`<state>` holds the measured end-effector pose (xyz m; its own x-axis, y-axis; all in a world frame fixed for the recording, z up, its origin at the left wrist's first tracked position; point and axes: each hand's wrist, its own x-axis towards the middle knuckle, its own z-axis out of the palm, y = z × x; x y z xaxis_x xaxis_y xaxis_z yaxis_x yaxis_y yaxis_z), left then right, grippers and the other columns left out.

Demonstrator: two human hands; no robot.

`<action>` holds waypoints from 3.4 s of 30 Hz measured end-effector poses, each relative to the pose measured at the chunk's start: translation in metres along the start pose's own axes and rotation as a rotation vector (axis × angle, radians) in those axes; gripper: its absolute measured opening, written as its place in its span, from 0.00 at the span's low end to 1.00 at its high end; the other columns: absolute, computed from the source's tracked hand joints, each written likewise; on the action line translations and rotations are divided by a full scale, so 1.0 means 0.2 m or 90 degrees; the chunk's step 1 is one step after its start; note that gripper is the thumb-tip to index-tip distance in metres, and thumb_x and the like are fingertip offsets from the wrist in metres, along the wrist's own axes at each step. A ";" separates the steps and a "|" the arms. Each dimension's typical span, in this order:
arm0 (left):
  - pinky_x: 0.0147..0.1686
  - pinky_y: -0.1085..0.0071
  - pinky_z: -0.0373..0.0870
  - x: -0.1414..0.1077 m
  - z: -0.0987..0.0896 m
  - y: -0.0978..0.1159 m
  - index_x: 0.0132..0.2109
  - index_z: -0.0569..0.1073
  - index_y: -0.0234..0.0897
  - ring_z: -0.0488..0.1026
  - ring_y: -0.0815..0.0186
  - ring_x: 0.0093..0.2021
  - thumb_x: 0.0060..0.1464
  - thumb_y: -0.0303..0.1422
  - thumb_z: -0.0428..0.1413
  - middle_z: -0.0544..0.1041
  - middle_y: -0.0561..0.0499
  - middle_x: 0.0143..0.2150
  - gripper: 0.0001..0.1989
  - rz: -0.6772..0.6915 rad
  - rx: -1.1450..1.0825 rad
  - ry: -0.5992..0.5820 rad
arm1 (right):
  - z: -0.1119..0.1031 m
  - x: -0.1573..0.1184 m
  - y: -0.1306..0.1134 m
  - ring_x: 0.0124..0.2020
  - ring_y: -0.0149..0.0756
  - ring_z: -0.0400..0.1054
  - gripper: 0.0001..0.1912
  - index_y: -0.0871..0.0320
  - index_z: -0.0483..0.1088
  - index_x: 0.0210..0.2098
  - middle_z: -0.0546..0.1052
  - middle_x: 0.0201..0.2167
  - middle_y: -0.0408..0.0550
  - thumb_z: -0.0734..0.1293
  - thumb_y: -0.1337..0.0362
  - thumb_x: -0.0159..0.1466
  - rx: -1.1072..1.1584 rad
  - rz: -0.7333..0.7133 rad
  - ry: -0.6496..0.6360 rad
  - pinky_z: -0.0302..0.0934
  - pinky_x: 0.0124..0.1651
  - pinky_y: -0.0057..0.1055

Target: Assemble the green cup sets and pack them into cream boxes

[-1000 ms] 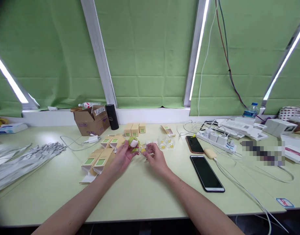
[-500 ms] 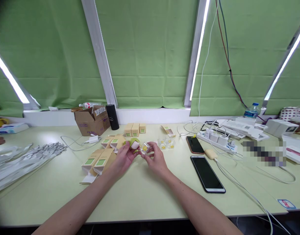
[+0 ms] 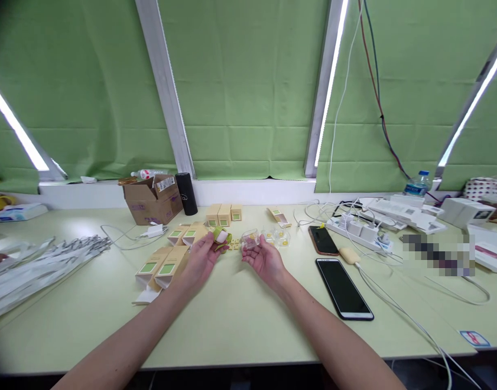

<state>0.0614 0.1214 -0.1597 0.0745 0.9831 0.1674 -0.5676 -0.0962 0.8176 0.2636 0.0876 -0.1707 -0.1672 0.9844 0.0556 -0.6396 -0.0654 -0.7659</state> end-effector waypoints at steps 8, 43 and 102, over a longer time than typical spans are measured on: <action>0.46 0.67 0.77 0.00 0.01 0.01 0.40 0.80 0.31 0.79 0.64 0.41 0.48 0.44 0.73 0.83 0.45 0.42 0.21 0.006 0.045 -0.023 | 0.00 0.00 0.01 0.34 0.39 0.79 0.18 0.53 0.73 0.45 0.83 0.37 0.48 0.77 0.52 0.62 0.026 -0.030 -0.042 0.72 0.38 0.35; 0.52 0.58 0.76 -0.05 0.06 0.01 0.50 0.81 0.35 0.79 0.51 0.50 0.51 0.56 0.66 0.84 0.41 0.48 0.31 0.071 0.341 -0.121 | 0.03 -0.01 0.08 0.46 0.39 0.75 0.31 0.48 0.66 0.49 0.76 0.46 0.43 0.83 0.59 0.52 -0.189 -0.164 -0.040 0.75 0.49 0.43; 0.53 0.61 0.71 -0.12 0.07 -0.02 0.58 0.72 0.43 0.74 0.55 0.56 0.57 0.37 0.67 0.76 0.44 0.54 0.23 0.201 0.501 -0.173 | 0.10 -0.07 0.03 0.45 0.42 0.79 0.31 0.46 0.67 0.54 0.77 0.48 0.46 0.81 0.53 0.56 -0.227 -0.178 -0.030 0.72 0.55 0.45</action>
<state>0.0726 0.0952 -0.1590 0.2594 0.8312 0.4918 0.1251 -0.5339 0.8362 0.2465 0.0707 -0.1632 -0.0640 0.9471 0.3144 -0.3682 0.2704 -0.8896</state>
